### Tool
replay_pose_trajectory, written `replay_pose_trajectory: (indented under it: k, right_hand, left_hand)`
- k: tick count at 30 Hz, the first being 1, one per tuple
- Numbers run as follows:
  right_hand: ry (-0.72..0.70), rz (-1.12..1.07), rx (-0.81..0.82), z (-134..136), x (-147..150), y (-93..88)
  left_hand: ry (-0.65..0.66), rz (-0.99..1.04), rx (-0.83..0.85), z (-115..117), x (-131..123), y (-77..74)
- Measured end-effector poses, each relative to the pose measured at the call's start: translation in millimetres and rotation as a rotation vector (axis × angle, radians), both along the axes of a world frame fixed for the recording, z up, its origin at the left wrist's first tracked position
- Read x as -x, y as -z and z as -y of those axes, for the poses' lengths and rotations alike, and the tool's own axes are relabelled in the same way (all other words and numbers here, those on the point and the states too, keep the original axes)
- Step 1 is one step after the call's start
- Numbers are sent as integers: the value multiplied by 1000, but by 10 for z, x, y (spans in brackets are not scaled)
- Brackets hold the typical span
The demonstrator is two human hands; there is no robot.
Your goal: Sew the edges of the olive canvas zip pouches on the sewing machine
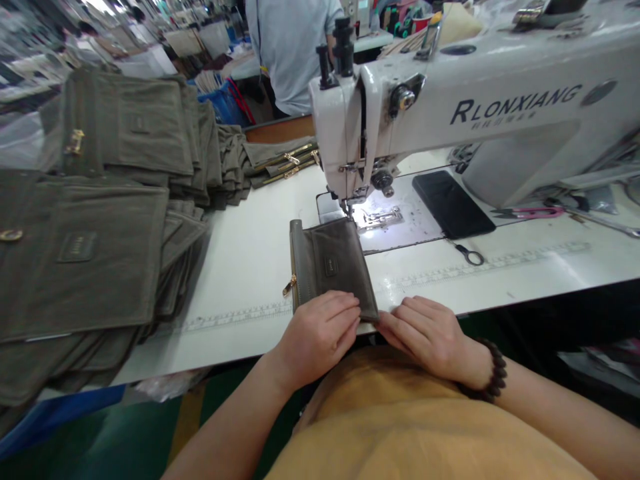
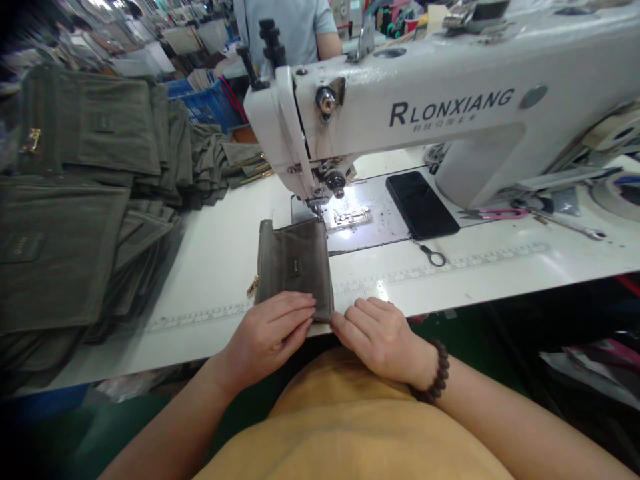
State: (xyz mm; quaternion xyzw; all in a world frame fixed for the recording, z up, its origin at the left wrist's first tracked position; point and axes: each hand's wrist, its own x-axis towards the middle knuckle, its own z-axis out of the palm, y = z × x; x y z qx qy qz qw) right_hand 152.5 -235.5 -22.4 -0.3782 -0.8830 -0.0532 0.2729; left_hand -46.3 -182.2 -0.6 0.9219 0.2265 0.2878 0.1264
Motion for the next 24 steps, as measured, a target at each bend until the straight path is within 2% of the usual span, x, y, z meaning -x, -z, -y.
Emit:
replay_pose_trajectory:
  k: [6,12,17,24]
  right_hand:
    - [-63,19,-70,-39,-7,-7]
    - [-76,1,-79,-56,1,-40]
    - [-80,-13,-77,-53,-14,-26]
    - [-66,-72,-28,-52,-11,10]
  left_hand:
    - [4,-50,-150,-8,18,-89]
    - [9,-108,-158,-37,64,-221]
    - [70,-155,-144,-16,-2,-151]
    - [71,-169,-115,-2,-33,-93]
